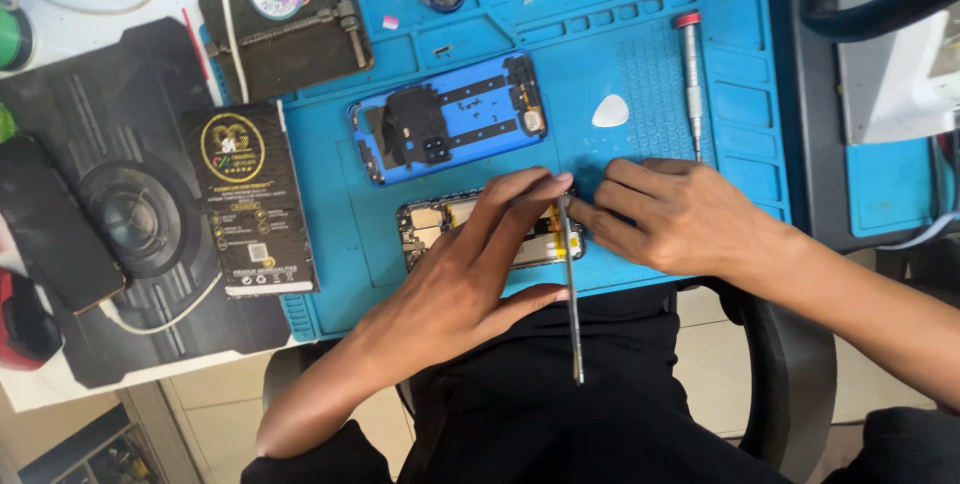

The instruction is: The person works at a repair bench on a disassembled smartphone. They use a screwdriver on the phone's internals, position a new battery with an attached flex cable into the phone body, and press a new display panel into place, aligning and pressing it down by hand.

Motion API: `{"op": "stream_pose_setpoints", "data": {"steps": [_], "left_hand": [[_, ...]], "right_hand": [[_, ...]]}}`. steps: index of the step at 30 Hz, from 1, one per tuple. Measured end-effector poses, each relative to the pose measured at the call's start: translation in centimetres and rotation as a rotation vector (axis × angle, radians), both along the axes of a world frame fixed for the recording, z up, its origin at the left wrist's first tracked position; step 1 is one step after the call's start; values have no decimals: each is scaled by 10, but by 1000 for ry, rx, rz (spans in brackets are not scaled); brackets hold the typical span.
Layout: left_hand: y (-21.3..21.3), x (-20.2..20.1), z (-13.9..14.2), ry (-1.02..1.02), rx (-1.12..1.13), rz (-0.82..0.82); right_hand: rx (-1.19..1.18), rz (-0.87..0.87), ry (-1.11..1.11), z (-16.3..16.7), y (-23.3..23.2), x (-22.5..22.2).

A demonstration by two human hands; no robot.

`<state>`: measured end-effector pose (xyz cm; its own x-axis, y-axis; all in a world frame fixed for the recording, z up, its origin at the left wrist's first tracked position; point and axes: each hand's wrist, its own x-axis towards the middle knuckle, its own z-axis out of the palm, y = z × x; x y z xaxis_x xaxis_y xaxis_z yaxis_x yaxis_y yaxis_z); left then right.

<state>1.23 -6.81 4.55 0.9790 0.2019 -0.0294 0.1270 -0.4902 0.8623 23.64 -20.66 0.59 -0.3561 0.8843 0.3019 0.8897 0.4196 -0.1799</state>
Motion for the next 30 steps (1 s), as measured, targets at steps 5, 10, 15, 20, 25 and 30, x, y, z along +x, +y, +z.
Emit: {"op": "stream_pose_setpoints", "data": {"steps": [5, 10, 15, 20, 25, 30], "left_hand": [[3, -1, 0, -43, 33, 5], [6, -1, -2, -45, 28, -4], [7, 1, -3, -26, 17, -21], [6, 0, 0, -58, 42, -30], [4, 5, 2, -120, 204, -57], [3, 14, 5, -71, 297, -121]], "right_hand": [[34, 9, -31, -2, 2, 0], [-1, 13, -54, 2, 3, -4], [-84, 22, -61, 3, 5, -5], [-123, 11, -29, 8, 5, -4], [-184, -124, 190, 19, -6, 9], [-21, -356, 307, 49, -46, 26]]}}
